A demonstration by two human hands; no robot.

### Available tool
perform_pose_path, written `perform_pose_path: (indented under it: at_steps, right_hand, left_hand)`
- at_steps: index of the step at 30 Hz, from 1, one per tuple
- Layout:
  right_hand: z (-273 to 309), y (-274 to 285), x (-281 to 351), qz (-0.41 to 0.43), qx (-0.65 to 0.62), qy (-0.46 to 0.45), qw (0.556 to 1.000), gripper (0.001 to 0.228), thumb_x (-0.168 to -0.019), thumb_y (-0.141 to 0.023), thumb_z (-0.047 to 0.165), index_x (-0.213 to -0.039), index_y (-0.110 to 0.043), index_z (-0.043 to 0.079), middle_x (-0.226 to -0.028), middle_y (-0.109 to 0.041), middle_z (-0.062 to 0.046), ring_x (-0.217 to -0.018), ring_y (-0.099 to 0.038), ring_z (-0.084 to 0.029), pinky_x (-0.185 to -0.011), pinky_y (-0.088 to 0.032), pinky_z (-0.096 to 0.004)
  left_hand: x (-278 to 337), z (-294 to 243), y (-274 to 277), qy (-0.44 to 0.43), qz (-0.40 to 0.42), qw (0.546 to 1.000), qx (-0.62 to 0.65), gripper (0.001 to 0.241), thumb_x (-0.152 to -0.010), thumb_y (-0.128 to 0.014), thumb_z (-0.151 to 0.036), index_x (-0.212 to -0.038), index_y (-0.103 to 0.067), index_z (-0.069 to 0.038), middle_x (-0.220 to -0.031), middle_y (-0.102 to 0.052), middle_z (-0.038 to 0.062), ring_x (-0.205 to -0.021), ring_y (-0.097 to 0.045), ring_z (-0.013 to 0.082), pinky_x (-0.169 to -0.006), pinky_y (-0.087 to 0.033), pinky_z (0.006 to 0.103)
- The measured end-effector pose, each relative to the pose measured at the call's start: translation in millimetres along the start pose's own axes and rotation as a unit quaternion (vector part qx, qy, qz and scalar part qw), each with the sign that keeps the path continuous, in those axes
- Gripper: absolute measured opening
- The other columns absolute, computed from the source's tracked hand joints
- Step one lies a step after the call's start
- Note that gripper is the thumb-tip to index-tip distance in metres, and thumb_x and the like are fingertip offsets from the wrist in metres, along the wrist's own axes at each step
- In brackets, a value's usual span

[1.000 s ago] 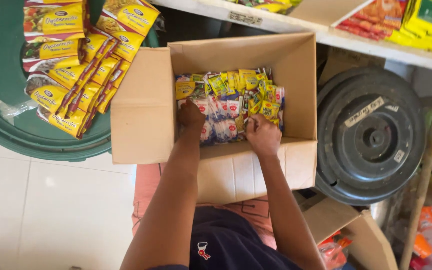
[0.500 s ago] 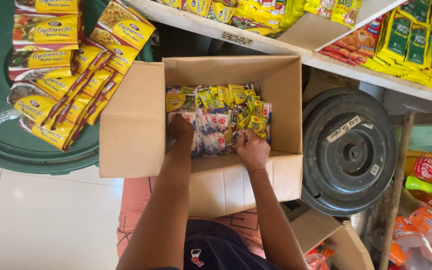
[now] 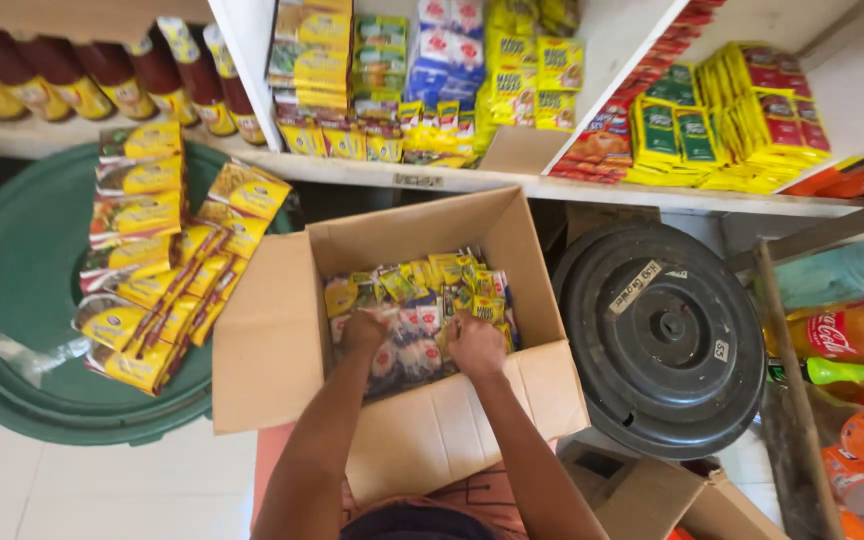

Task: Organizing and stocking seasoning and coffee packets from a box onto grocery store shelves.

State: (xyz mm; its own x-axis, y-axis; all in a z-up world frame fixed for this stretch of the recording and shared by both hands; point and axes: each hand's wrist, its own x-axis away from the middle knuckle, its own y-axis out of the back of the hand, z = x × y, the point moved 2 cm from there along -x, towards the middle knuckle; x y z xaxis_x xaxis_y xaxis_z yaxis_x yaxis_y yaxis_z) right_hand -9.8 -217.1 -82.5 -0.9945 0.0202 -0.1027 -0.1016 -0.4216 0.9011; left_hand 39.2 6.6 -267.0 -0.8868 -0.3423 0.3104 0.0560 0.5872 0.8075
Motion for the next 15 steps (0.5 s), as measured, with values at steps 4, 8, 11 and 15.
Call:
perform_pose_path:
  at_steps: [4,8,11,15]
  right_hand:
    - [-2.8,-3.1,-0.3,-0.009,-0.01,0.007,1.0,0.018,-0.088,-0.066,0.032,-0.094,-0.071,0.015,-0.082,-0.074,-0.02,-0.074,-0.072,-0.042,-0.07,-0.058,-0.054]
    - [-5.9,-6.6,-4.0,0.01,-0.012,0.004,1.0,0.019,-0.09,-0.062,0.032,-0.098,-0.072,0.017,-0.085,-0.073,-0.022,-0.079,-0.072,-0.043,-0.074,-0.058,-0.055]
    - [-7.4,-4.6,-7.8,0.029,-0.03,0.008,0.999,0.023,-0.094,-0.058,0.034,-0.104,-0.073,0.019,-0.089,-0.074,-0.021,-0.084,-0.072,-0.042,-0.078,-0.057,-0.054]
    - [3.6,-1.6,5.8,0.092,-0.182,0.042,0.978,0.034,-0.099,-0.054,0.043,-0.113,-0.074,0.019,-0.104,-0.076,-0.015,-0.098,-0.072,-0.034,-0.09,-0.056,-0.045]
  left_hand:
    - [30.4,-22.7,27.0,-0.092,0.081,0.992,0.026,0.038,-0.078,-0.079,-0.037,-0.092,-0.079,-0.002,-0.095,-0.073,0.024,-0.093,-0.074,0.0375,-0.084,-0.058,0.0468]
    - [83.4,-39.7,73.0,-0.211,0.036,0.973,0.087,0.031,-0.079,-0.075,-0.025,-0.101,-0.074,-0.003,-0.092,-0.074,0.025,-0.087,-0.073,0.0382,-0.079,-0.058,0.0479]
    - [127.9,-56.0,119.8,-0.259,-0.001,0.956,0.14,0.031,-0.082,-0.073,-0.019,-0.11,-0.074,-0.006,-0.093,-0.074,0.024,-0.086,-0.073,0.0376,-0.078,-0.057,0.0469]
    - [164.8,-57.0,159.4,-0.293,-0.037,0.936,0.191,0.022,-0.085,-0.074,-0.018,-0.104,-0.076,-0.006,-0.09,-0.076,0.018,-0.08,-0.075,0.0302,-0.073,-0.057,0.0411]
